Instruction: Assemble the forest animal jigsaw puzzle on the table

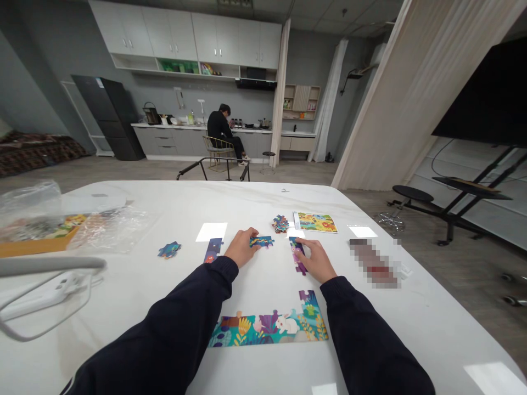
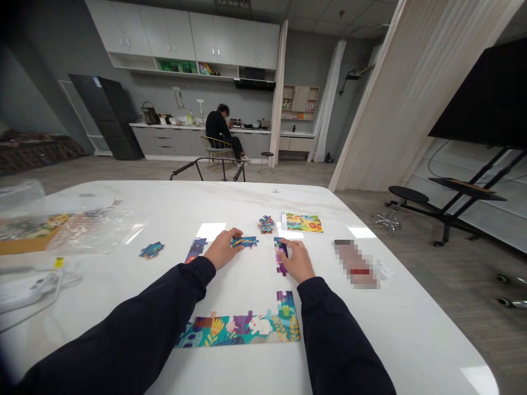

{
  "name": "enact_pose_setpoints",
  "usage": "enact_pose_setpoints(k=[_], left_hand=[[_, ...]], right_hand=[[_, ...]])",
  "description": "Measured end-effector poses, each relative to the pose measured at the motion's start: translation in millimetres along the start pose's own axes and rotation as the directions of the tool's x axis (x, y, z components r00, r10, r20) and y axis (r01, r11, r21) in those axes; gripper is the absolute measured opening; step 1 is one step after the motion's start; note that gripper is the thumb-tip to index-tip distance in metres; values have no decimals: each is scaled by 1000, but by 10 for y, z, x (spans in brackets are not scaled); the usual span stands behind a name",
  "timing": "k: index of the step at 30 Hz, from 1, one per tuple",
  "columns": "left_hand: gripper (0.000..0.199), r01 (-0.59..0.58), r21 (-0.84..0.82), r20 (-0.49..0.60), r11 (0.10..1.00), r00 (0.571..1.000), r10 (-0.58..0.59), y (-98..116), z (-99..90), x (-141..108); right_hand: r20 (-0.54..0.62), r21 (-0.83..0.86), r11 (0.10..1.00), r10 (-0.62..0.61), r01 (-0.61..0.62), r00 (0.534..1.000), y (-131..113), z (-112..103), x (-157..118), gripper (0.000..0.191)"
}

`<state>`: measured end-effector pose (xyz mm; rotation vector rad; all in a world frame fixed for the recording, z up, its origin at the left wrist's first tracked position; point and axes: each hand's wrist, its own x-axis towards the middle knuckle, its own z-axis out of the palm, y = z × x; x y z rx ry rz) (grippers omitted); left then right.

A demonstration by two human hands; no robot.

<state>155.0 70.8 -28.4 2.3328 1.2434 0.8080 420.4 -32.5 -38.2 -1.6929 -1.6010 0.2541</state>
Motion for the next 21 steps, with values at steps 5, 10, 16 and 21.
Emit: enact_pose_setpoints(k=[5, 10, 16, 21], left_hand=[[33, -6, -31, 18, 1000, 1000, 7, 1, 34, 16], [32, -15, -52, 33, 999, 999, 17, 3, 12, 5], [36, -22, -58, 35, 998, 999, 24, 26, -6, -3], [38, -10, -71, 39, 997, 999, 13, 19, -5, 4]], right_hand=[[4, -1, 1000, 0, 0, 1000, -3, 0, -4, 39], [-2, 1, 1000, 4, -4, 1000, -4, 0, -5, 39], [-7, 5, 1000, 3, -3, 1000, -1, 1, 0, 39], [-6, 9, 1000, 6, -6, 1000, 5, 7, -1, 40]])
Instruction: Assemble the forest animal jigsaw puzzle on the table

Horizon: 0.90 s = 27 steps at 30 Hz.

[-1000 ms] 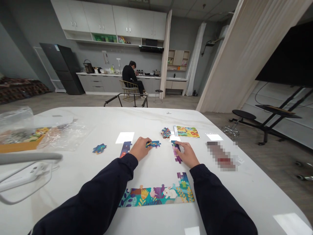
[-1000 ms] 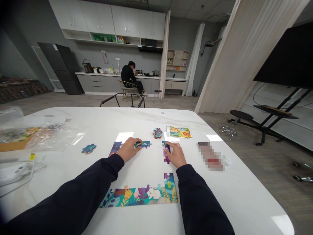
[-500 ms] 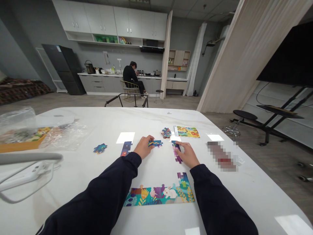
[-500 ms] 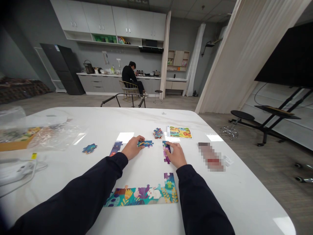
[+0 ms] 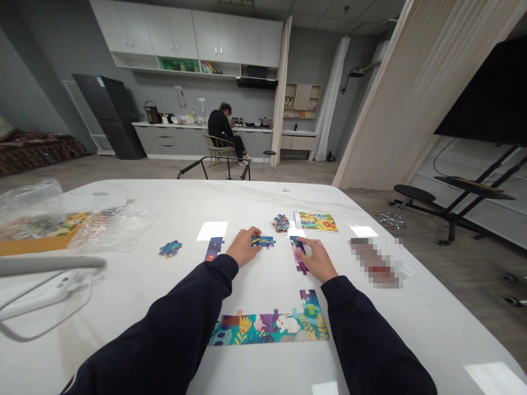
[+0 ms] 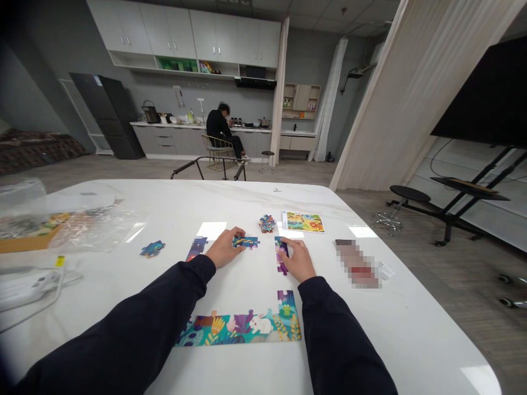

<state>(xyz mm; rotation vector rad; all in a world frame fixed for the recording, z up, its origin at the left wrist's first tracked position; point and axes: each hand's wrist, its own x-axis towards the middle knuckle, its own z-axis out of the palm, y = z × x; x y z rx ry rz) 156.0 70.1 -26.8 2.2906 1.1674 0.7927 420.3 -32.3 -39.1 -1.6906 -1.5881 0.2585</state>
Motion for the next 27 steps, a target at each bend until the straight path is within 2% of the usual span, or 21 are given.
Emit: enact_pose_setpoints(k=[12, 20, 27], left_hand=[[38, 61, -81, 7, 995, 998, -61, 103, 131, 117], [39, 39, -105, 6, 994, 999, -38, 392, 397, 178], [23, 25, -47, 26, 999, 999, -24, 454, 511, 227]], right_hand=[[-7, -2, 1000, 4, -4, 1000, -17, -6, 1, 40], [-8, -4, 1000, -8, 8, 1000, 11, 12, 9, 38], [-4, -1, 1000, -8, 8, 1000, 30, 23, 8, 39]])
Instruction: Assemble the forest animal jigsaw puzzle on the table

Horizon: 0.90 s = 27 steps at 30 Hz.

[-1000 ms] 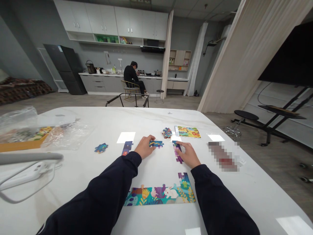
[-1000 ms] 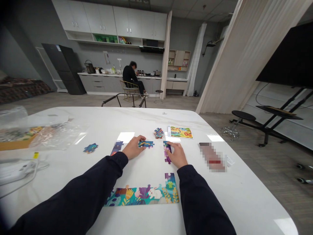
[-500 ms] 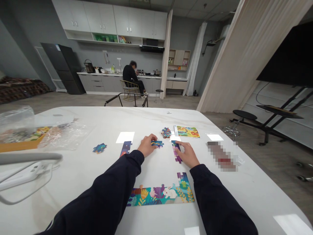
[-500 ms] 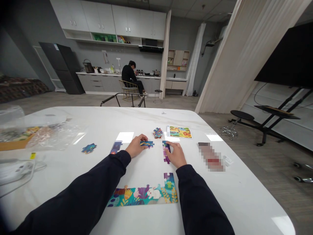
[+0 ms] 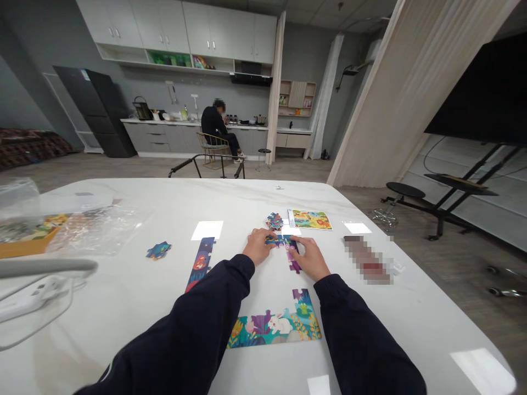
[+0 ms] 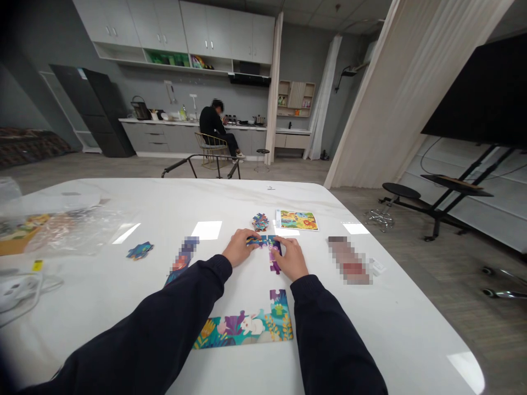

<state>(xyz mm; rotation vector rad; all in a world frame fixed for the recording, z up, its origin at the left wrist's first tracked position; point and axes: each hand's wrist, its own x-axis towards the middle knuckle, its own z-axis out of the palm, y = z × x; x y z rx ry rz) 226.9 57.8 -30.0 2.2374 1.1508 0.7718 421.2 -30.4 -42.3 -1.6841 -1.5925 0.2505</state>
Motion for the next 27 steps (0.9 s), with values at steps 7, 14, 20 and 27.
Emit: enact_pose_setpoints(k=[7, 14, 20, 27], left_hand=[[20, -52, 43, 19, 998, 999, 51, -3, 31, 11], [23, -91, 102, 43, 991, 995, 87, 30, 38, -28], [27, -112, 171, 70, 979, 992, 102, 114, 0, -58], [33, -123, 237, 81, 964, 991, 106, 94, -12, -74]], right_hand=[[-1, 2, 1000, -6, 6, 1000, -2, 1, -1, 39], [-2, 0, 1000, -5, 5, 1000, 1, 1, 2, 39], [3, -1, 1000, 7, -7, 1000, 12, 7, 8, 38], [7, 4, 1000, 3, -3, 1000, 0, -4, 7, 38]])
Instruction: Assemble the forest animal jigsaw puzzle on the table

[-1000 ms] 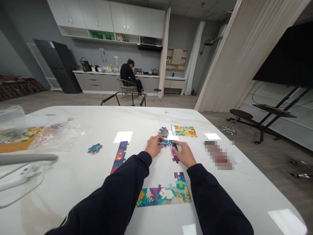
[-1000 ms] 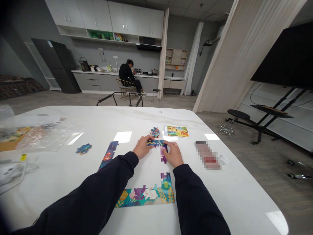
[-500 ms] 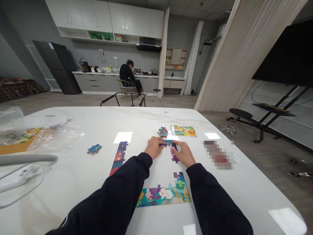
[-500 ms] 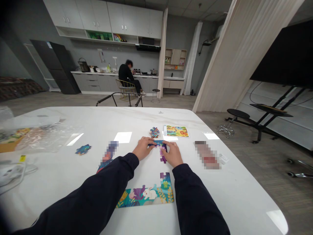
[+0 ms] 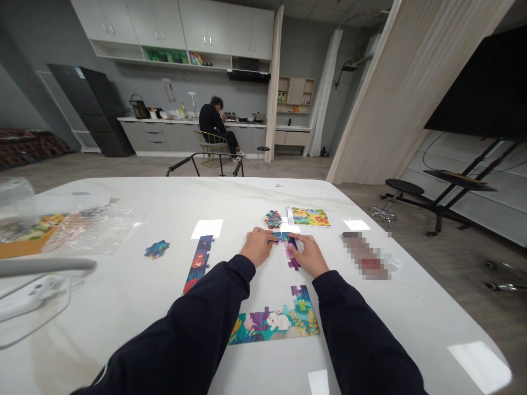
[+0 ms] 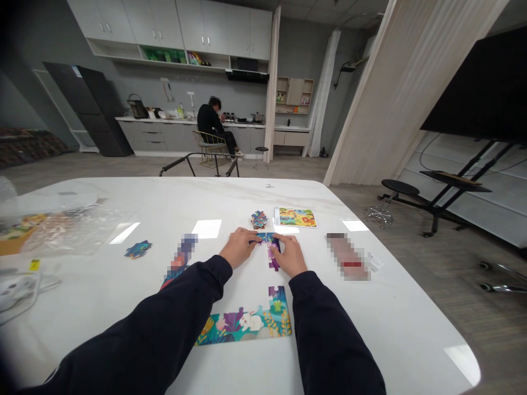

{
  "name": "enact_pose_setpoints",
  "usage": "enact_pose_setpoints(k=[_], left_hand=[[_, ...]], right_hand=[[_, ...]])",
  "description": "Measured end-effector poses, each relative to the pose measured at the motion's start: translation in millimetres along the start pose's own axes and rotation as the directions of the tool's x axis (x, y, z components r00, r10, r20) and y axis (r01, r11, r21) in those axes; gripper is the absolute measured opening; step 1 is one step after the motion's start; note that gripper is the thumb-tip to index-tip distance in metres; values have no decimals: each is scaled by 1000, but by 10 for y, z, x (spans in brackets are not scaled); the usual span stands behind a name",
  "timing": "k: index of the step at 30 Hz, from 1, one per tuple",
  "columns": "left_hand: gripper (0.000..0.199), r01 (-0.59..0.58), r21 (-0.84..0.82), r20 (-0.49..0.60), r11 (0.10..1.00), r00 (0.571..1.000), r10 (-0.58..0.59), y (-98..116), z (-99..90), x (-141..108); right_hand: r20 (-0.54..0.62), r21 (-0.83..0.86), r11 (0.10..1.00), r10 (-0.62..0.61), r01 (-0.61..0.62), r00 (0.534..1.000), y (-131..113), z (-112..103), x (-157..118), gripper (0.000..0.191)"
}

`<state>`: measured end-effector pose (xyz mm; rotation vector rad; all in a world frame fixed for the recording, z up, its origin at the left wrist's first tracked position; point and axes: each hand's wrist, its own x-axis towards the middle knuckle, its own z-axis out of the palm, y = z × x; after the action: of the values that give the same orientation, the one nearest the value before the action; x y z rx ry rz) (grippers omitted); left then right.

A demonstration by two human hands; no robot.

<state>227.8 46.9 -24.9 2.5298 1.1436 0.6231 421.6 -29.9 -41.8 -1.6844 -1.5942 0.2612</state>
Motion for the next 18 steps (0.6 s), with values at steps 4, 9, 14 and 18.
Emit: enact_pose_setpoints(k=[4, 9, 14, 18], left_hand=[[41, -34, 46, 17, 998, 999, 33, 19, 21, -15], [43, -71, 94, 36, 993, 997, 68, 42, 30, -39], [44, -105, 126, 62, 986, 993, 98, 44, 34, -81], [46, -134, 126, 109, 983, 987, 121, 59, 28, -118]], right_hand=[[-7, -1, 1000, 0, 0, 1000, -1, 4, 0, 38], [-10, -6, 1000, -2, 2, 1000, 8, 13, 4, 37], [-10, -9, 1000, -11, 11, 1000, 13, 13, 5, 38], [-12, -10, 1000, -13, 13, 1000, 17, 15, 2, 38]])
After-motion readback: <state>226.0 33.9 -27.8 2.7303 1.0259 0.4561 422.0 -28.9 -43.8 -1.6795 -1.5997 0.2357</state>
